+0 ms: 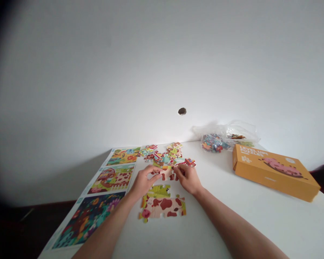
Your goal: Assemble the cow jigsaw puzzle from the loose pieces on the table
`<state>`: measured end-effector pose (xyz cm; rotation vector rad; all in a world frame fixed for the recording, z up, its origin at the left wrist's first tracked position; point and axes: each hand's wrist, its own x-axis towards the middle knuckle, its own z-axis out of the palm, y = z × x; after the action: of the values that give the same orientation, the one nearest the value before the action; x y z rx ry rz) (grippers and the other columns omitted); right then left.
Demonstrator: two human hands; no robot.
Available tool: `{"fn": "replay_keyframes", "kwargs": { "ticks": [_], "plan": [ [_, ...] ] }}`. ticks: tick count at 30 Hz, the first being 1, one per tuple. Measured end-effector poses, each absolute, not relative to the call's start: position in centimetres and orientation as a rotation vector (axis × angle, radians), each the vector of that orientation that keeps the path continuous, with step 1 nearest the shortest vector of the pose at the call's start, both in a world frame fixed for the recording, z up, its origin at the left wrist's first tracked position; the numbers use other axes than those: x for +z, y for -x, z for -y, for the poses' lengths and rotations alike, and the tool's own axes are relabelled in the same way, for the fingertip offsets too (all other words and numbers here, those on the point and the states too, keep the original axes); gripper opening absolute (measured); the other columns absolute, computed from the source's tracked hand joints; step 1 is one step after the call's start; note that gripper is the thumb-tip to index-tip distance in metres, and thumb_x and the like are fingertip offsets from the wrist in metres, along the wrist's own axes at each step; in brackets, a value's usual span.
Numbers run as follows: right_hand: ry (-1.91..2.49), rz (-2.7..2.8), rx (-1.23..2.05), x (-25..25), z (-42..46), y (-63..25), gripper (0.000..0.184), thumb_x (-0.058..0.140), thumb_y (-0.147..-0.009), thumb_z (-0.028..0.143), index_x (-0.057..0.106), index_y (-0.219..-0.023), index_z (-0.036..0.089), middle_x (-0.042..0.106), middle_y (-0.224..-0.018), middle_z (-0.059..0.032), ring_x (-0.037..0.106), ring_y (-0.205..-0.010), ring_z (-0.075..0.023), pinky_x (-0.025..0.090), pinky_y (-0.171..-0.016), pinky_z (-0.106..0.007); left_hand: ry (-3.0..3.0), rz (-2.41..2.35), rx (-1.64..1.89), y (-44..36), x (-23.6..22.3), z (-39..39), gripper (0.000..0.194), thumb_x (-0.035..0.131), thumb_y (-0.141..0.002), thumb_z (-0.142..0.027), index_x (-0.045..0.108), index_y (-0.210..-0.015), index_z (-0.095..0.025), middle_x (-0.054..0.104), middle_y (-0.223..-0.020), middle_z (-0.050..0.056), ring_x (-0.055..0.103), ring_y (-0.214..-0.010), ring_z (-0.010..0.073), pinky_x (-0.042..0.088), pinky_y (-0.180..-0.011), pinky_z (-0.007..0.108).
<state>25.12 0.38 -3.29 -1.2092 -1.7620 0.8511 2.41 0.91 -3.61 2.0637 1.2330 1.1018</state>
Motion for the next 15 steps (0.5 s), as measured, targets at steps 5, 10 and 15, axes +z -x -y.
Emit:
{"fn": "replay_keyframes", "kwargs": {
  "ticks": [5,10,15],
  "plan": [
    [1.195,1.771,0.863,-3.19,-0.39,-25.1,0.049,0.044,-0.097,0.055,0.057,-0.065,0.021,0.064,-0.061,-0.0022,0.053,-0.054,-0.0146,0.038,-0.054,-0.028,-2.057,-1.232,1.099,-2.46,-3.6,-0.93,0.014,0.067,-0.084,-0.021,0.072,-0.097,-0.022,0.071,-0.092,0.003,0.066,-0.088,0.0182,0.05,-0.081,0.029],
    [1.197,1.775,0.86,-3.12,-0.33,-25.1,0.049,0.044,-0.097,0.054,0.058,-0.065,0.02,0.064,-0.061,-0.0022,0.053,-0.054,-0.0143,0.038,-0.054,-0.028,-2.052,-1.218,1.109,-2.44,-3.57,-0.99,0.012,0.068,-0.084,-0.021,0.072,-0.095,-0.021,0.071,-0.092,0.004,0.065,-0.086,0.018,0.05,-0.08,0.029],
    [1.206,1.789,0.838,-3.11,-0.35,-25.13,0.05,0.044,-0.097,0.055,0.057,-0.064,0.02,0.062,-0.059,-0.0017,0.05,-0.052,-0.0132,0.035,-0.052,-0.027,-2.051,-1.218,1.096,-2.36,-3.6,-0.95,0.013,0.067,-0.084,-0.021,0.073,-0.096,-0.021,0.071,-0.092,0.004,0.065,-0.087,0.0183,0.049,-0.081,0.029]
  ]
}}
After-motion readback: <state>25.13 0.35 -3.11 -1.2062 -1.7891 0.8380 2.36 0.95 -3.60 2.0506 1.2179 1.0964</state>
